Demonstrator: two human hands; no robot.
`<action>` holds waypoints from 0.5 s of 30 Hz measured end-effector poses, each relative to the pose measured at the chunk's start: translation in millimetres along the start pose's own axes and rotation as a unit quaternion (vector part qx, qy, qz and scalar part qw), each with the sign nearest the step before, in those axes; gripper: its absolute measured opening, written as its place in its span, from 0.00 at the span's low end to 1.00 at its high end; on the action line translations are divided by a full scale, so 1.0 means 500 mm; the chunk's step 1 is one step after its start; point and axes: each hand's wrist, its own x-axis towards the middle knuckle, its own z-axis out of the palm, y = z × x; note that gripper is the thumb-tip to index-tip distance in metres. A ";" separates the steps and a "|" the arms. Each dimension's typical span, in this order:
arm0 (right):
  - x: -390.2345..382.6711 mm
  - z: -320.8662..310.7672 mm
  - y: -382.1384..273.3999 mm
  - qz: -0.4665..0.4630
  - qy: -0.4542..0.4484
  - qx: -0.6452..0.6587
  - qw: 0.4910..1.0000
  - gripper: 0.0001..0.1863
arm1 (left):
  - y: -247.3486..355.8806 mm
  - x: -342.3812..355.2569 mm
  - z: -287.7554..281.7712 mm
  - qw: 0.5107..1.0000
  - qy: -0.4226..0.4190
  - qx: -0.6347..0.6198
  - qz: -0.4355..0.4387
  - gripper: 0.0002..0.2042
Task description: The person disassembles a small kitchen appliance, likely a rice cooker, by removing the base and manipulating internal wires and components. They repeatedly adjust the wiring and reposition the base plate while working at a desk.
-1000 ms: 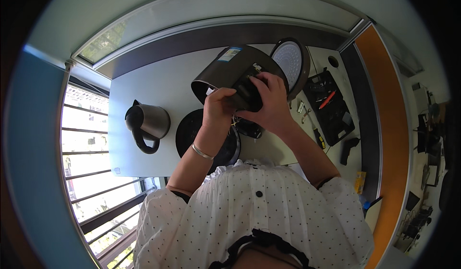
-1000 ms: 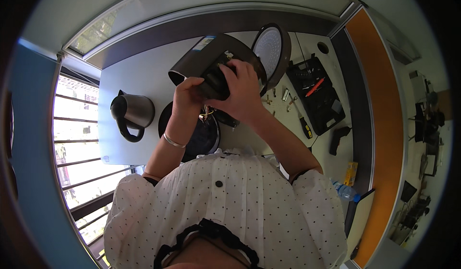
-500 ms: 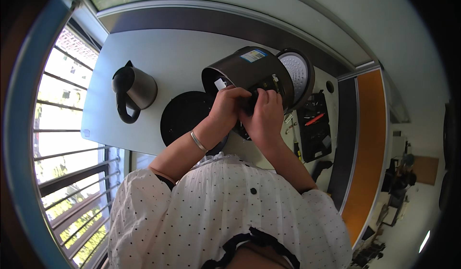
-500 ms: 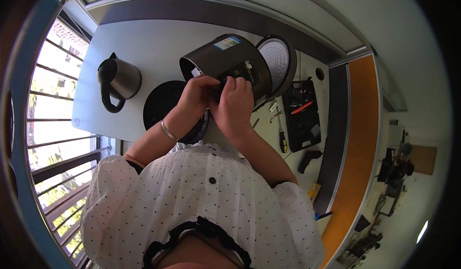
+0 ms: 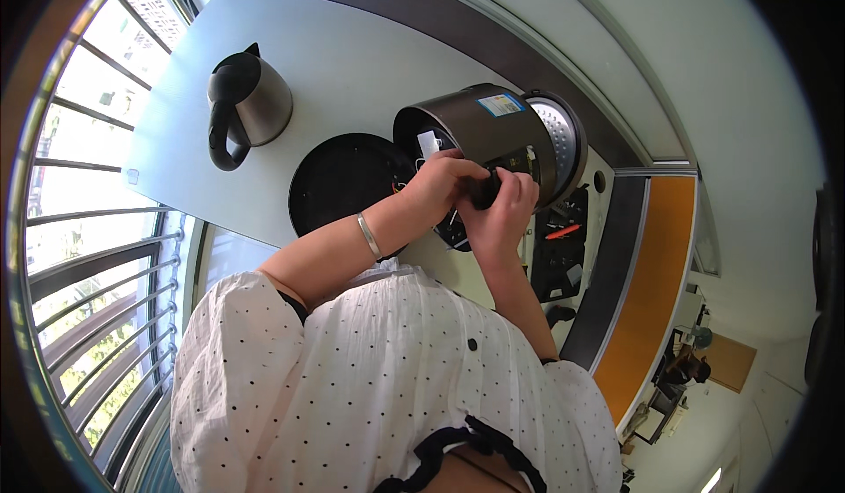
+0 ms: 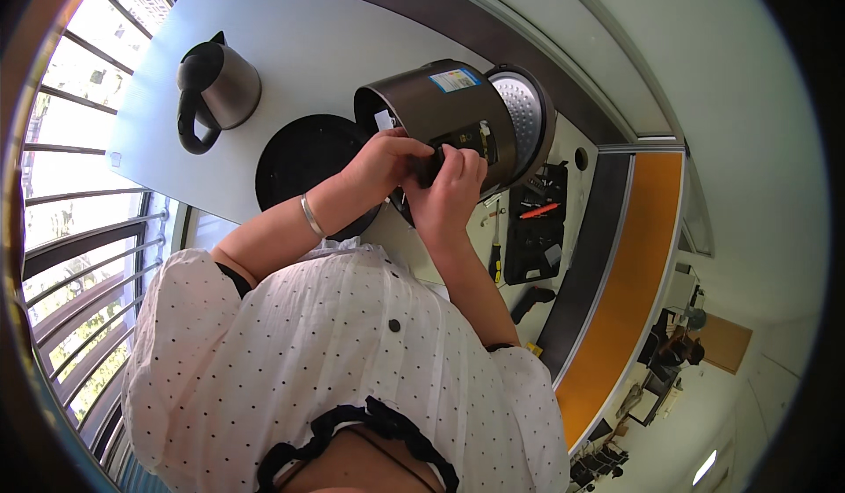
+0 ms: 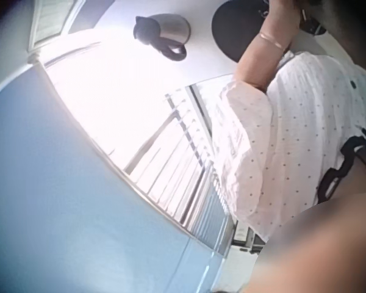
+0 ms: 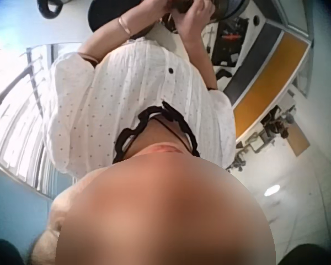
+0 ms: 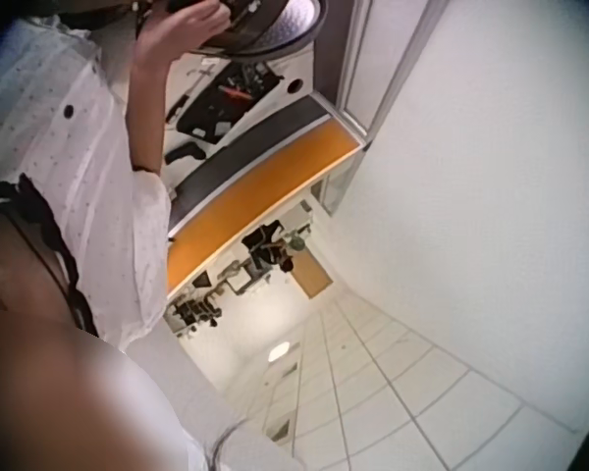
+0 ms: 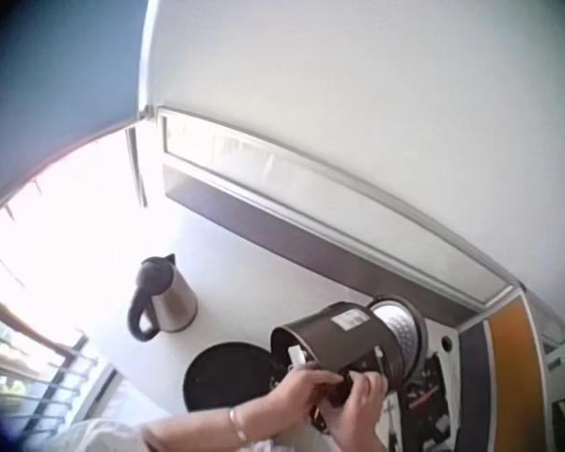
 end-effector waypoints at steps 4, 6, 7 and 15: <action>-0.002 0.004 -0.005 -0.003 0.010 0.011 1.000 0.28 | 0.013 -0.010 0.003 1.000 -0.001 0.028 0.002 0.09; -0.006 0.004 -0.004 0.006 0.006 0.014 1.000 0.29 | 0.017 -0.016 0.004 0.998 0.006 0.057 -0.002 0.08; -0.006 0.003 -0.002 0.006 0.000 0.019 1.000 0.29 | 0.019 -0.017 0.004 0.996 0.020 0.082 -0.008 0.08; -0.002 -0.014 -0.006 0.056 -0.051 0.051 0.996 0.30 | 0.036 -0.019 0.001 0.972 0.058 0.226 0.011 0.11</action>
